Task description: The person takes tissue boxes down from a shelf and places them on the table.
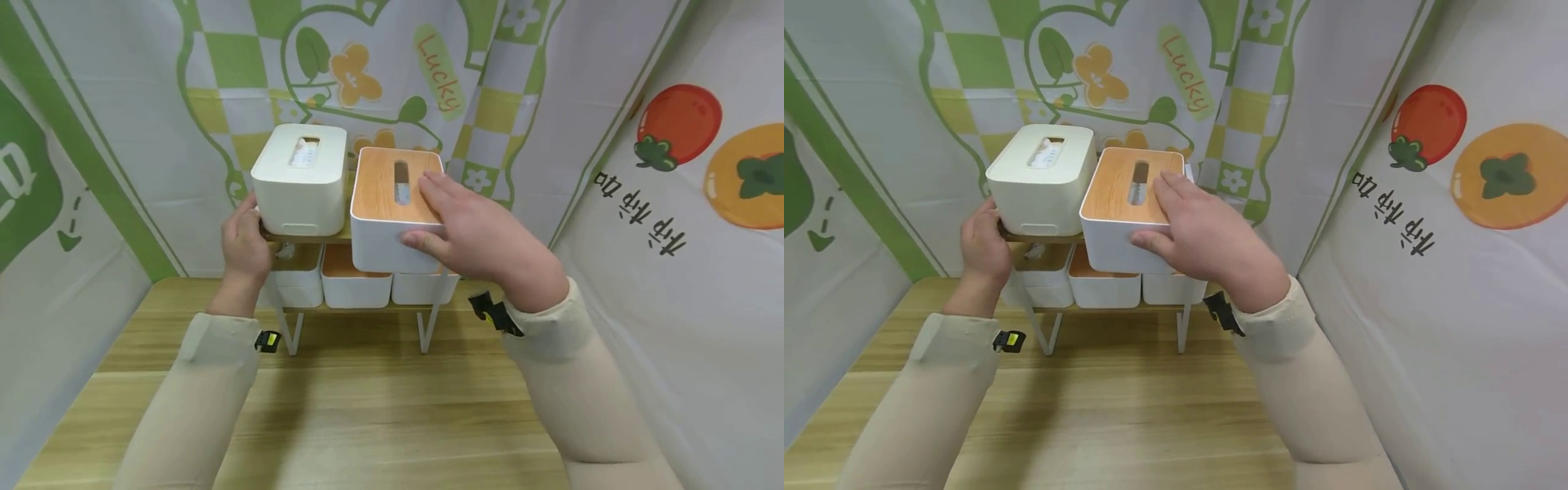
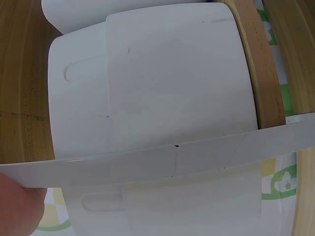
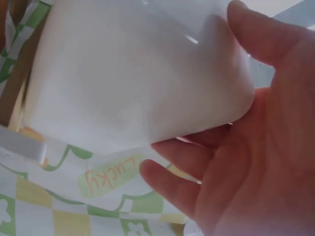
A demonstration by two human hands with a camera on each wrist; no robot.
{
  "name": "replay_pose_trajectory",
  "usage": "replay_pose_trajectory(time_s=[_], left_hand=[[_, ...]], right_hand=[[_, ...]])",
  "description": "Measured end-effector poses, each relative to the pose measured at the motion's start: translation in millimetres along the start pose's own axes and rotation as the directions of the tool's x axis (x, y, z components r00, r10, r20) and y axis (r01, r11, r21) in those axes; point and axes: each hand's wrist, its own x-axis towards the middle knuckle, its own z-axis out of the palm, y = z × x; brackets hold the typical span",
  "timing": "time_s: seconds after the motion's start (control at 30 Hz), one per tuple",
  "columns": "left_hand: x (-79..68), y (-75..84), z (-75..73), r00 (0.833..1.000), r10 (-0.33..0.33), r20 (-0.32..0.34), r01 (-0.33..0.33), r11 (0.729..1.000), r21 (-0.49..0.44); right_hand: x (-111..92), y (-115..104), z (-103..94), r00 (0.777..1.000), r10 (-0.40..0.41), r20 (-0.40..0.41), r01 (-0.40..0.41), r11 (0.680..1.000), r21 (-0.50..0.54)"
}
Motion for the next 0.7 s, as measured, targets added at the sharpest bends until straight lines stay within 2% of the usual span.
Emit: replay_pose_trajectory(time_s=[0.1,0.23,0.3,0.37,0.5,0.57,0.63,0.7], left_hand=[[0.6,-0.6,0.2,1.000,0.008,0.004,-0.008,1.000,0.011],[0.8,-1.0,0.2,1.000,0.001,0.005,-0.001,1.000,0.000],[0.7,-0.9,0.2,1.000,-0.004,0.005,0.004,1.000,-0.002],[0.5,-1.0,0.2,1.000,0.003,0.011,-0.004,1.000,0.017],[0.3,-1.9,0.7,0.999,0.025,0.027,-0.026,0.998,0.058],[0.3,-2.1,0.6,0.999,0.034,0.030,-0.036,0.996,0.077],[0.4,-2.3,0.2,0.999,0.037,0.027,-0.039,0.995,0.087],[0.9,-2.6,-0.1,0.999,0.039,0.023,-0.041,0.995,0.093]], right_hand=[[-4,3,0.5,0.999,0.022,-0.024,-0.021,0.999,0.045],[-14,12,2.6,0.992,0.072,-0.107,-0.054,0.987,0.154],[-21,17,4.6,0.981,0.135,-0.140,-0.096,0.962,0.255],[-29,23,7.7,0.965,0.211,-0.158,-0.140,0.918,0.371],[-42,32,15.1,0.921,0.352,-0.165,-0.193,0.782,0.593],[-45,36,18.7,0.908,0.392,-0.149,-0.188,0.697,0.692],[-48,39,21.5,0.904,0.414,-0.111,-0.176,0.596,0.784],[-49,42,23.8,0.908,0.416,-0.052,-0.162,0.464,0.871]])
